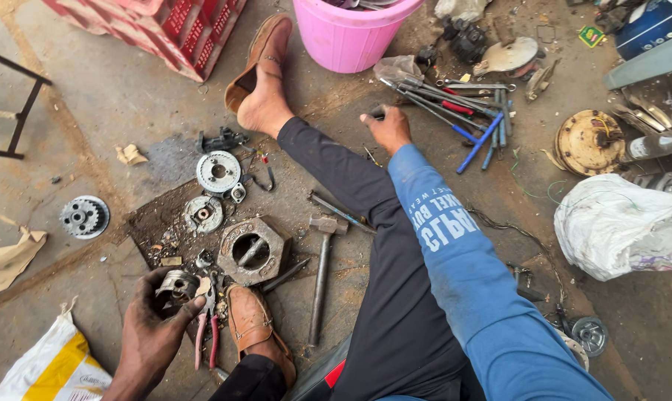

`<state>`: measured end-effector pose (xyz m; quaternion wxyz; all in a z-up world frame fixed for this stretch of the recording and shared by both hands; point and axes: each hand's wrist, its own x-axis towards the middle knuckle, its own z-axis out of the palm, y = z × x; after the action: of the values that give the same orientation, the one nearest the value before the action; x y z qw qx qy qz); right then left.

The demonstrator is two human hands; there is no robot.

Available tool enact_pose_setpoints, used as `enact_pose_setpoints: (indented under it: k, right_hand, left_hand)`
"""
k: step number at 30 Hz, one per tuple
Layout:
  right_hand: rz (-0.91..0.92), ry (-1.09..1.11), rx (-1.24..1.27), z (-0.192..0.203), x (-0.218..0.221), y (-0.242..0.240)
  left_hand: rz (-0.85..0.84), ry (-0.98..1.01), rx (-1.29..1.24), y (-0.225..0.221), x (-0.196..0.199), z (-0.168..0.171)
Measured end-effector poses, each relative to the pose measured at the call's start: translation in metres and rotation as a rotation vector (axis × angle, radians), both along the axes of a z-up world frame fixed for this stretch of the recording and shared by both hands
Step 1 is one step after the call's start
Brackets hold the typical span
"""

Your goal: The person disassembles and cleans various metal mechanical components, including a piston and gears, using pliers and their hands while seated on the floor.

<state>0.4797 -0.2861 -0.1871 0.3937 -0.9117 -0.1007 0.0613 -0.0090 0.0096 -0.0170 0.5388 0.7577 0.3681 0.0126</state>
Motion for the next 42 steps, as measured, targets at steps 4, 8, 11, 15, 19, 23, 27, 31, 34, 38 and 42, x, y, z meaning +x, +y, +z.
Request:
enact_pose_setpoints:
  k: [4,8,11,15,19,23,27,31,34,38,42]
  right_hand:
    - [-0.010,0.029,-0.039,0.011,-0.006,0.002]
    - [-0.017,0.041,-0.056,0.013,-0.006,0.003]
    - [-0.029,0.065,-0.021,0.016,-0.008,0.005]
    - [-0.036,0.082,-0.037,0.021,-0.011,0.007]
    - [-0.029,0.070,-0.028,0.024,-0.013,0.007]
    - [-0.030,0.079,0.020,0.024,-0.013,0.007]
    - [-0.043,0.024,0.020,0.021,-0.013,0.004]
    - [-0.066,-0.115,0.135,0.033,-0.017,0.007]
    - [-0.102,-0.220,0.326,0.059,-0.032,0.010]
    - [0.014,-0.178,0.595,0.127,-0.103,0.007]
    - [0.233,-0.177,0.643,0.172,-0.188,-0.008]
  left_hand:
    - [0.054,0.079,-0.047,0.002,0.003,-0.001]
    - [0.077,0.123,-0.033,0.005,0.001,-0.007]
    - [0.117,0.027,-0.096,0.006,-0.003,-0.016]
    - [0.114,-0.029,-0.152,0.010,-0.005,-0.020]
    - [0.038,-0.104,-0.132,0.010,-0.004,-0.015]
    - [0.038,-0.143,-0.133,0.007,0.000,-0.012]
    - [0.013,-0.182,-0.135,0.006,0.005,-0.001]
    - [-0.080,-0.204,-0.184,0.000,0.018,0.018]
    - [-0.136,-0.236,-0.127,-0.009,0.031,0.035]
    - [-0.202,-0.306,-0.163,-0.025,0.051,0.054]
    - [-0.218,-0.269,-0.064,-0.042,0.061,0.060]
